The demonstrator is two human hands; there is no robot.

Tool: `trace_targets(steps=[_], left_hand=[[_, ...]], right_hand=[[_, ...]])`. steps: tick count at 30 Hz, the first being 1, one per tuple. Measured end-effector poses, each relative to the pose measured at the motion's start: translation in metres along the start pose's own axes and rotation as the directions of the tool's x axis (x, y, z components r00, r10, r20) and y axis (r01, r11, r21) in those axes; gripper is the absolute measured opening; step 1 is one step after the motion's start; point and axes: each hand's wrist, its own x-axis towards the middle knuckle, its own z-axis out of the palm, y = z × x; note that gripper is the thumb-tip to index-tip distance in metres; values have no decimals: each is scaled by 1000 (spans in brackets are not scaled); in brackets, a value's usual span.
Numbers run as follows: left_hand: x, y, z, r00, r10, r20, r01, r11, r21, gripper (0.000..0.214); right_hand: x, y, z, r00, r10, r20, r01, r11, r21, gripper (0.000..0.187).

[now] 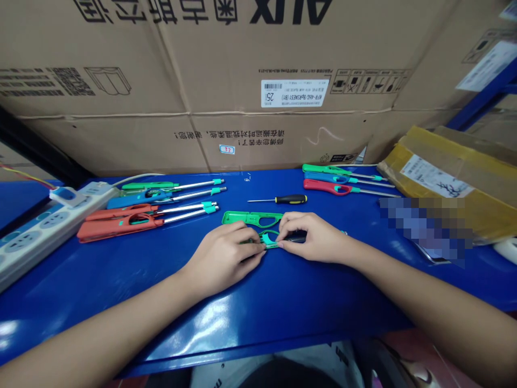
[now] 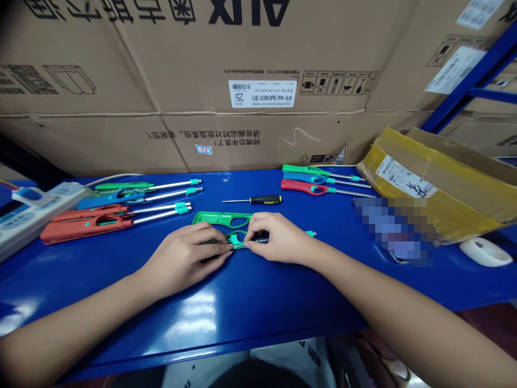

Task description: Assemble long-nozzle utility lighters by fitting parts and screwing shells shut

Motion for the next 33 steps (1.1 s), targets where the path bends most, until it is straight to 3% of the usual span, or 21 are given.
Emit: trace_targets(steps=[10,22,27,33], left_hand=[[0,13,-4,998,47,44,-55,979,196,23],[1,17,-7,995,-23,98,17,998,54,26],[1,16,-5,991,-109,72,116,989,-92,26],[1,12,-5,994,-105,15,106,988,-112,23]], right_hand=[[1,1,-2,1000,15,22,-16,1000,23,10],[0,2,-5,1000,20,24,-20,1000,-9,21],[1,1,-5,994,103,28,-103,995,-1,18],[2,1,-7,990,134,43,-135,991,12,15]])
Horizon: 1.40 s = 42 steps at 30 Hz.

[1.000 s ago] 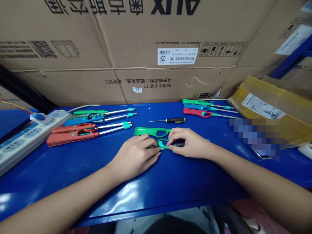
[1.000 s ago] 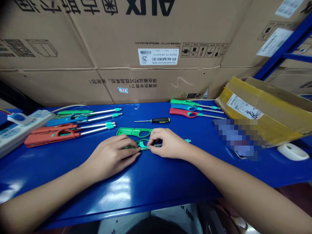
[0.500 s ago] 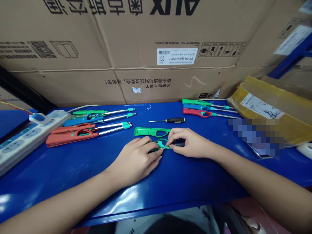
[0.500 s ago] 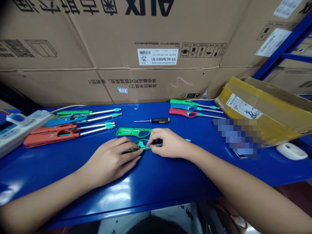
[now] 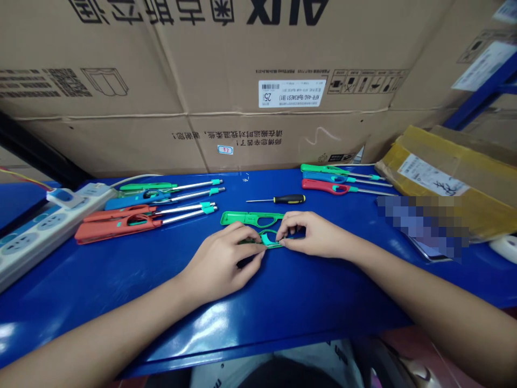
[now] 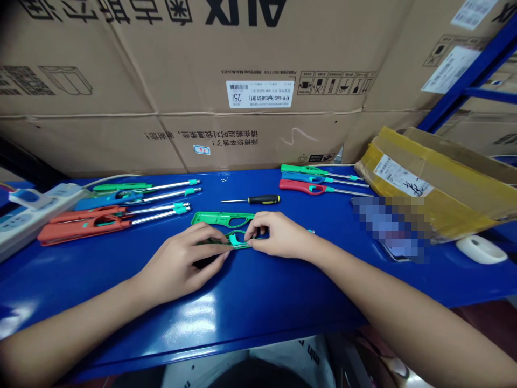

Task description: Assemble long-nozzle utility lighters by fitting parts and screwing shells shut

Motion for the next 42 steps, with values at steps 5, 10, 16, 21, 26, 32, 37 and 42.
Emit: trace_targets(steps=[5,10,16,21,26,32,37,42], left_hand=[[0,-3,-5,998,52,-21,-51,997,58,22],[2,-3,-8,999,34,42,-39,991,132,26],[2,-1,-7,995,-23,101,10,992,129,29],[1,1,-3,992,-32,121,19,994,110,30],[1,6,-2,984,-42,174,21,992,124,34],[-10,26,4,993,-62,102,30,956,290,40],[-19,36,11,992,-25,127,-20,938,347,50],[-20,33,13,983,-72,168,23,960,278,54]], right_hand=[[1,0,-4,1000,6,25,-6,1000,-11,11],[0,2,-7,999,2,34,-1,1000,-21,10],[0,4,-5,998,-52,-19,52,998,-36,10],[3,3,8,963,-232,-133,222,971,-90,22],[5,9,13,962,-246,-119,236,968,-89,16],[6,12,11,937,-334,-104,302,923,-239,16],[6,13,10,924,-350,-154,299,912,-280,14],[7,15,11,928,-323,-188,278,933,-228,10]])
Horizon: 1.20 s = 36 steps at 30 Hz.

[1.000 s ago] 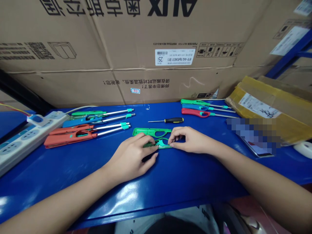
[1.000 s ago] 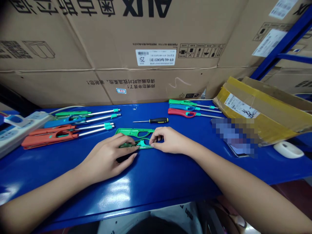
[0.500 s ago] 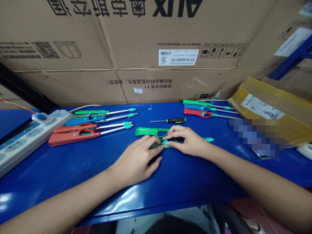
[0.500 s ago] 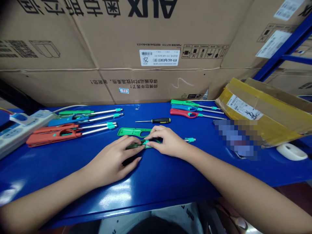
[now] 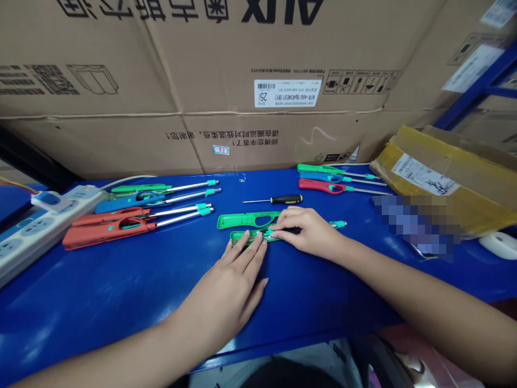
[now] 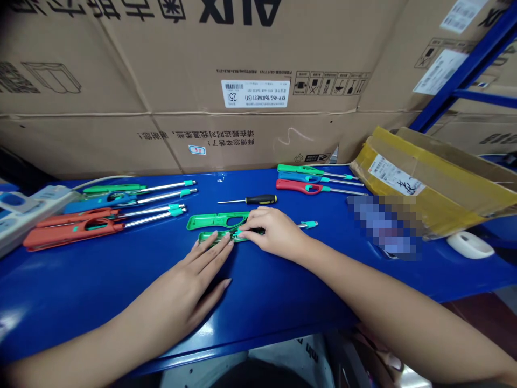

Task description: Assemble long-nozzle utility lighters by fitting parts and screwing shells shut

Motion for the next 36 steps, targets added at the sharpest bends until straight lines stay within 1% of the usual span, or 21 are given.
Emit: trace_targets(steps=[4,7,10,12,14,16,18,20,24,26,28,30,31,33,35,36], left_hand=[[1,-1,1,1000,-11,14,12,998,-60,58],[1,0,2,999,-11,38,14,997,-71,61],[1,1,0,998,-13,54,14,1000,-27,62],[0,3,-1,999,-32,32,31,999,34,61],[0,4,-2,997,-72,-2,72,993,94,61],[0,4,-3,994,-106,-24,108,985,131,61],[0,5,-3,995,-96,-30,100,983,154,61],[-1,5,-2,998,-59,-33,64,983,173,61],[-1,5,-2,998,-16,-53,25,984,175,59],[0,2,-5,997,-18,-77,28,990,138,55],[4,-6,-10,993,-48,-110,57,996,73,49],[10,-21,-16,983,-118,-140,117,993,-16,44],[13,-31,-18,975,-165,-150,158,986,-57,42],[19,-55,-20,966,-191,-176,176,980,-94,32],[23,-78,-18,954,-223,-199,211,974,-82,30],[24,-88,-15,956,-230,-184,218,973,-82,31]], right_hand=[[1,0,0,1000,7,-6,-7,1000,24,11],[2,0,-6,1000,20,-4,-20,1000,6,13],[3,-2,-16,997,55,-58,-55,998,3,13],[4,-3,-22,994,69,-80,-71,997,-13,12],[3,-3,-26,996,70,-48,-73,996,-48,11],[3,-2,-27,998,62,11,-61,993,-101,11],[3,-1,-25,996,62,59,-54,991,-125,14],[2,2,-20,995,83,62,-78,994,-76,14],[1,6,-11,987,163,18,-164,983,87,12],[1,6,-8,985,174,6,-173,981,88,11],[1,4,-9,989,150,-17,-149,987,60,11],[2,3,-14,989,131,-70,-128,991,41,13],[3,3,-17,986,133,-100,-130,991,33,16],[3,7,-25,978,151,-141,-154,988,-17,20],[2,12,-31,979,155,-132,-170,979,-112,17],[2,15,-33,981,158,-116,-175,973,-151,16]])
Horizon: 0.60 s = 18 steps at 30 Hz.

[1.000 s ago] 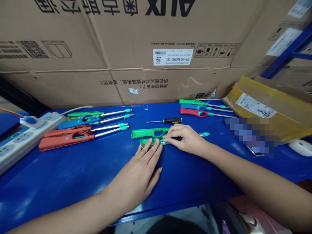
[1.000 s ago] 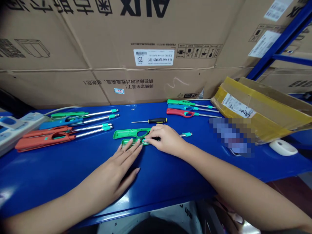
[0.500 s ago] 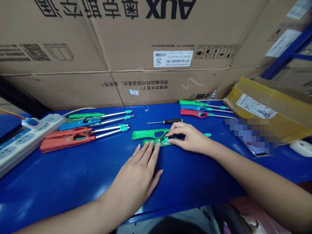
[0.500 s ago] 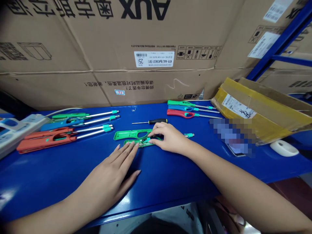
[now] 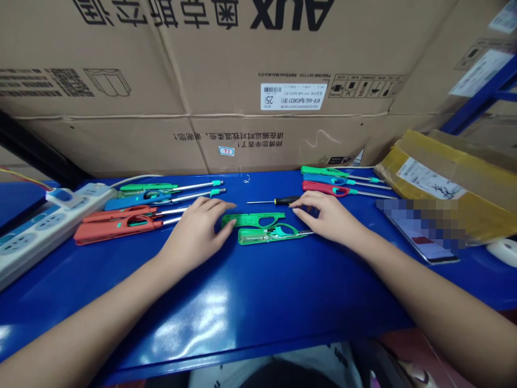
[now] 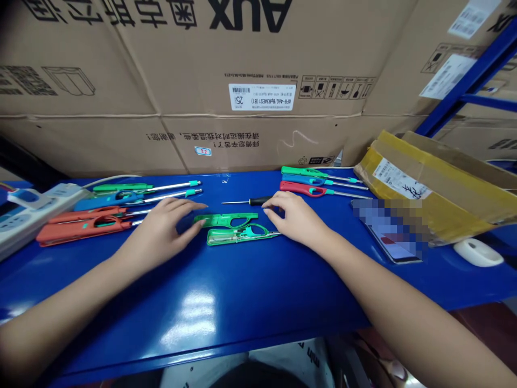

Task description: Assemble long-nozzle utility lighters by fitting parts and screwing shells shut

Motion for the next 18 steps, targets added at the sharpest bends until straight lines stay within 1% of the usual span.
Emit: trace_targets(steps=[2,4,6,9,11,13,16,18], left_hand=[[3,-14,6,999,-6,45,8,999,-35,33],[4,-19,11,998,-12,59,17,997,-80,34],[4,-19,14,998,0,55,7,993,-120,31],[4,-14,14,997,54,52,-42,977,-207,20],[3,-10,13,996,83,20,-74,961,-265,17],[3,-7,12,995,92,-48,-102,952,-287,16],[2,-3,10,985,105,-140,-139,954,-264,17],[1,0,8,980,109,-164,-148,958,-246,18]], right_hand=[[0,3,1,999,7,40,-6,999,-37,18],[-1,3,4,997,19,70,-18,1000,-25,20],[-1,0,7,997,37,72,-37,999,2,25],[-1,-5,8,996,72,47,-74,996,48,29],[-1,-9,5,996,71,59,-76,994,79,27],[0,-11,0,995,47,91,-56,993,100,23],[0,-15,-6,993,31,115,-44,992,119,22],[0,-16,-9,991,44,124,-59,990,126,21]])
